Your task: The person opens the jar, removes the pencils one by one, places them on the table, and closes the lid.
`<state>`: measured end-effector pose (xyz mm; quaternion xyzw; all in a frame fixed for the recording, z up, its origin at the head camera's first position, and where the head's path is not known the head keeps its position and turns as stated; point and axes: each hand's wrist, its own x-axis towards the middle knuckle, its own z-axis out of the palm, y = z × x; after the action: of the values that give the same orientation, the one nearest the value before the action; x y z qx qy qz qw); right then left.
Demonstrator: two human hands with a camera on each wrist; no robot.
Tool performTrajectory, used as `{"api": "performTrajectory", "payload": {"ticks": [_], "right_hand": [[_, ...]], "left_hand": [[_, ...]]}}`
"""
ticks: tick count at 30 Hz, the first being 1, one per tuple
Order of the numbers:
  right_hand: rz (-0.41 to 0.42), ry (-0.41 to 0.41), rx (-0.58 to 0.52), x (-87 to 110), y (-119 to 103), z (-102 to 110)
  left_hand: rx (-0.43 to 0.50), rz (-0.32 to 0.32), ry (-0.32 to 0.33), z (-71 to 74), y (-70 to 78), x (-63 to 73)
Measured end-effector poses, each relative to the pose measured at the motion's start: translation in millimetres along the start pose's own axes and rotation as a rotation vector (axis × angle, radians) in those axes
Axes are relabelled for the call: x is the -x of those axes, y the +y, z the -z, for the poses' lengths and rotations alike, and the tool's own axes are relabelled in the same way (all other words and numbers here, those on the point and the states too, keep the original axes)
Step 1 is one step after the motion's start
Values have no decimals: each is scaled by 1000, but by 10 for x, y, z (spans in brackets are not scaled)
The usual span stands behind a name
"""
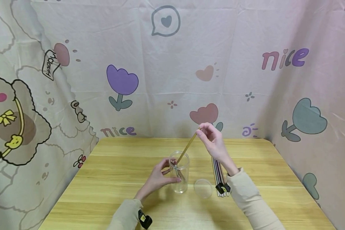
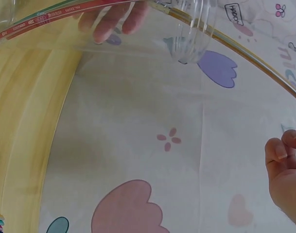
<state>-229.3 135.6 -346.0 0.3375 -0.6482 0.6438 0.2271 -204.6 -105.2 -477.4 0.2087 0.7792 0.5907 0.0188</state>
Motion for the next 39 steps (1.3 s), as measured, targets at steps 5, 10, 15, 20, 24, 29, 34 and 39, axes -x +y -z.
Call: {"api": "performTrajectory", "payload": {"ticks": [5, 10, 15, 20, 24, 29, 34, 39], "right_hand": [[-3, 18, -111, -8, 8, 46], [-13, 42, -191, -26, 16, 105], [-38, 81, -311, -42, 5, 152], [-48, 115, -455, -52, -21, 181], [-61, 160, -519, -56, -45, 204], [-79, 216, -573, -56, -67, 235], [-71, 247, -594, -58, -81, 277], [-43, 257, -593, -65, -78, 321]], "left_hand": [[-6, -2, -2, 0, 11, -3], [-9, 1, -1, -1, 14, -3], [-12, 0, 3, -2, 18, 0], [-17, -2, 4, -1, 15, -1], [-18, -14, 2, 2, 12, -3], [-17, -29, -2, 4, 2, -1], [-18, -24, 7, -3, -20, -5], [-17, -21, 9, -4, -26, -6]]}}
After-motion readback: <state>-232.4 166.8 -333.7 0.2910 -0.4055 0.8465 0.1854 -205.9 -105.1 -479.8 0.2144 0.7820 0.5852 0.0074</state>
